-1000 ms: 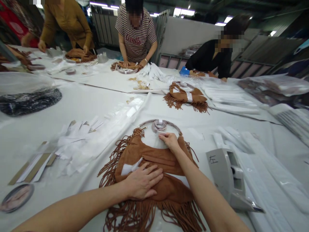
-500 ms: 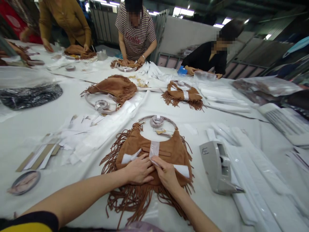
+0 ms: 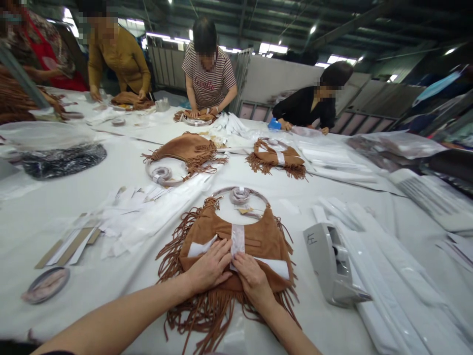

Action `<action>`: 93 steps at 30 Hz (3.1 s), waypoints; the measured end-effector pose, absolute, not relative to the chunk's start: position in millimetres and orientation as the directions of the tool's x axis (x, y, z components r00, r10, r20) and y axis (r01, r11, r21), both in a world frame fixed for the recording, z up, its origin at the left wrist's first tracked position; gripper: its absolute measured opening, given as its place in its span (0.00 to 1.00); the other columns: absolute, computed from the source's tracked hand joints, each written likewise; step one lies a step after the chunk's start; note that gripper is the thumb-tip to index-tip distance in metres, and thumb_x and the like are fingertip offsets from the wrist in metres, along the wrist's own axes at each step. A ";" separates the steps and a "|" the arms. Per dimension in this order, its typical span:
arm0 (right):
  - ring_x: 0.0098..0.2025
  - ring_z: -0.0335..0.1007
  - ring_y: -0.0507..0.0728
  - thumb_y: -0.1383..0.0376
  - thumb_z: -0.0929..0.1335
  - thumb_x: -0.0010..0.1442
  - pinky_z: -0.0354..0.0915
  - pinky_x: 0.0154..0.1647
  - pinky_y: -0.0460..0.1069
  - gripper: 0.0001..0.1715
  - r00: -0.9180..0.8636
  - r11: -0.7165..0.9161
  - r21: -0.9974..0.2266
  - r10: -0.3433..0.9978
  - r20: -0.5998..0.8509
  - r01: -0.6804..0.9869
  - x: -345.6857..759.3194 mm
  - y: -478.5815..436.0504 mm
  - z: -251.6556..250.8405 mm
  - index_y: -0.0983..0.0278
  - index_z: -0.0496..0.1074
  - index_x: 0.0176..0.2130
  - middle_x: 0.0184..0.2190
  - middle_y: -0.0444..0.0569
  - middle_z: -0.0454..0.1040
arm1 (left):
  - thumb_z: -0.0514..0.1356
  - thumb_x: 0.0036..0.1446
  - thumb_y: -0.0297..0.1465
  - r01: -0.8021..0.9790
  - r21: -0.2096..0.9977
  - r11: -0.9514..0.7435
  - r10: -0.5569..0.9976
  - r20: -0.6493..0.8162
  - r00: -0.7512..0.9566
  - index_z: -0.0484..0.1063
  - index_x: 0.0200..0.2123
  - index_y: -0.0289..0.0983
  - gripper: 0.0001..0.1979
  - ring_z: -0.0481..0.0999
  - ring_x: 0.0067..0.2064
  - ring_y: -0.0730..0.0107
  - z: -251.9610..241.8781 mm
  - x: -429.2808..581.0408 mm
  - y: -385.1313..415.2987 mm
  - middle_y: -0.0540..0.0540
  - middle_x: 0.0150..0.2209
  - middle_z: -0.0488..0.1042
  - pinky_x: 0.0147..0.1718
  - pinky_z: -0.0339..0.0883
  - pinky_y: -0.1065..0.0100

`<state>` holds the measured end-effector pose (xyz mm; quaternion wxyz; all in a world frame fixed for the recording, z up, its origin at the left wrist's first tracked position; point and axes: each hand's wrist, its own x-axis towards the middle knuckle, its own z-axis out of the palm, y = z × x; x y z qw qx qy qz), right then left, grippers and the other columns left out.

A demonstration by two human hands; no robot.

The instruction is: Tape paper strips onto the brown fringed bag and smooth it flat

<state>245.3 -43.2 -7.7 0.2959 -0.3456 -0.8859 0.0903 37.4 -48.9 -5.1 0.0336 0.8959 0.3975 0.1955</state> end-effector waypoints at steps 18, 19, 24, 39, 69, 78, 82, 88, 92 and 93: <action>0.56 0.66 0.62 0.64 0.53 0.68 0.62 0.56 0.56 0.25 -0.265 0.360 -0.359 0.921 0.286 0.861 187.8 86.5 54.7 0.70 0.59 0.60 0.55 0.61 0.70 | 0.44 0.68 0.35 0.615 0.091 -0.783 0.618 0.215 0.756 0.49 0.66 0.34 0.25 0.51 0.66 0.59 -4.7 39.4 -59.5 0.43 0.67 0.52 0.64 0.43 0.54; 0.58 0.63 0.64 0.64 0.54 0.68 0.60 0.58 0.60 0.25 -0.279 0.366 -0.352 0.920 0.275 0.861 180.4 95.7 48.8 0.70 0.58 0.60 0.56 0.62 0.68 | 0.44 0.68 0.34 0.613 0.091 -0.785 0.616 0.214 0.758 0.49 0.65 0.34 0.25 0.51 0.66 0.59 -4.4 39.3 -59.4 0.43 0.67 0.51 0.64 0.43 0.54; 0.65 0.49 0.70 0.61 0.56 0.67 0.42 0.62 0.74 0.26 -0.320 0.378 -0.205 0.909 0.266 0.903 165.3 108.9 -1.0 0.67 0.57 0.62 0.61 0.63 0.61 | 0.44 0.68 0.33 0.589 0.115 -0.800 0.600 0.188 0.777 0.50 0.65 0.31 0.25 0.50 0.66 0.59 -2.5 38.5 -55.6 0.41 0.67 0.52 0.63 0.45 0.55; 0.61 0.59 0.58 0.63 0.51 0.69 0.56 0.62 0.55 0.25 -0.325 0.462 -0.408 0.874 0.361 0.788 196.2 66.6 14.1 0.70 0.62 0.58 0.57 0.58 0.67 | 0.47 0.66 0.33 0.546 0.310 -0.778 0.613 0.188 0.767 0.58 0.62 0.34 0.22 0.53 0.66 0.60 -1.5 31.5 -52.4 0.42 0.65 0.57 0.63 0.45 0.54; 0.65 0.53 0.63 0.72 0.65 0.57 0.54 0.63 0.67 0.32 -0.828 0.825 -0.195 0.553 0.093 0.530 284.0 -178.5 -9.3 0.59 0.62 0.60 0.62 0.55 0.61 | 0.54 0.52 0.34 0.578 0.316 -0.753 0.588 -0.071 0.805 0.42 0.67 0.31 0.41 0.39 0.69 0.52 7.6 32.3 -63.2 0.36 0.69 0.38 0.62 0.36 0.40; 0.47 0.75 0.58 0.75 0.59 0.62 0.73 0.47 0.55 0.19 -0.622 0.786 -0.324 0.616 0.483 0.527 266.3 -170.9 -8.4 0.63 0.71 0.48 0.41 0.52 0.79 | 0.56 0.49 0.34 0.535 0.316 -0.783 0.545 -0.065 0.836 0.44 0.66 0.31 0.42 0.42 0.68 0.50 11.5 28.7 -56.4 0.34 0.68 0.41 0.61 0.41 0.40; 0.45 0.76 0.57 0.75 0.59 0.62 0.75 0.45 0.52 0.21 -0.542 0.786 -0.366 0.612 0.575 0.499 254.3 -171.6 -5.3 0.62 0.69 0.51 0.41 0.50 0.79 | 0.57 0.50 0.34 0.523 0.306 -0.796 0.533 -0.058 0.844 0.44 0.66 0.31 0.42 0.43 0.68 0.50 8.9 28.1 -54.7 0.34 0.68 0.43 0.62 0.40 0.41; 0.45 0.76 0.57 0.75 0.61 0.62 0.73 0.49 0.54 0.21 -0.458 0.775 -0.335 0.600 0.656 0.535 244.2 -177.7 -11.5 0.62 0.67 0.53 0.40 0.50 0.80 | 0.57 0.51 0.35 0.547 0.256 -0.797 0.555 -0.049 0.831 0.46 0.65 0.31 0.40 0.46 0.68 0.50 10.7 30.3 -57.4 0.33 0.68 0.44 0.62 0.42 0.43; 0.44 0.77 0.56 0.76 0.59 0.62 0.74 0.48 0.51 0.21 -0.503 0.804 -0.276 0.557 0.661 0.527 242.0 -183.3 -18.3 0.63 0.68 0.51 0.38 0.49 0.80 | 0.57 0.51 0.35 0.554 0.240 -0.797 0.561 -0.042 0.826 0.46 0.65 0.31 0.41 0.46 0.68 0.51 12.4 30.9 -59.0 0.33 0.68 0.45 0.62 0.42 0.44; 0.44 0.77 0.56 0.76 0.59 0.62 0.74 0.48 0.51 0.21 -0.515 0.810 -0.263 0.548 0.659 0.524 241.9 -183.8 -20.0 0.64 0.68 0.51 0.38 0.49 0.80 | 0.57 0.51 0.34 0.554 0.240 -0.798 0.562 -0.038 0.826 0.46 0.65 0.31 0.41 0.46 0.68 0.51 12.5 30.9 -59.2 0.33 0.68 0.45 0.62 0.42 0.44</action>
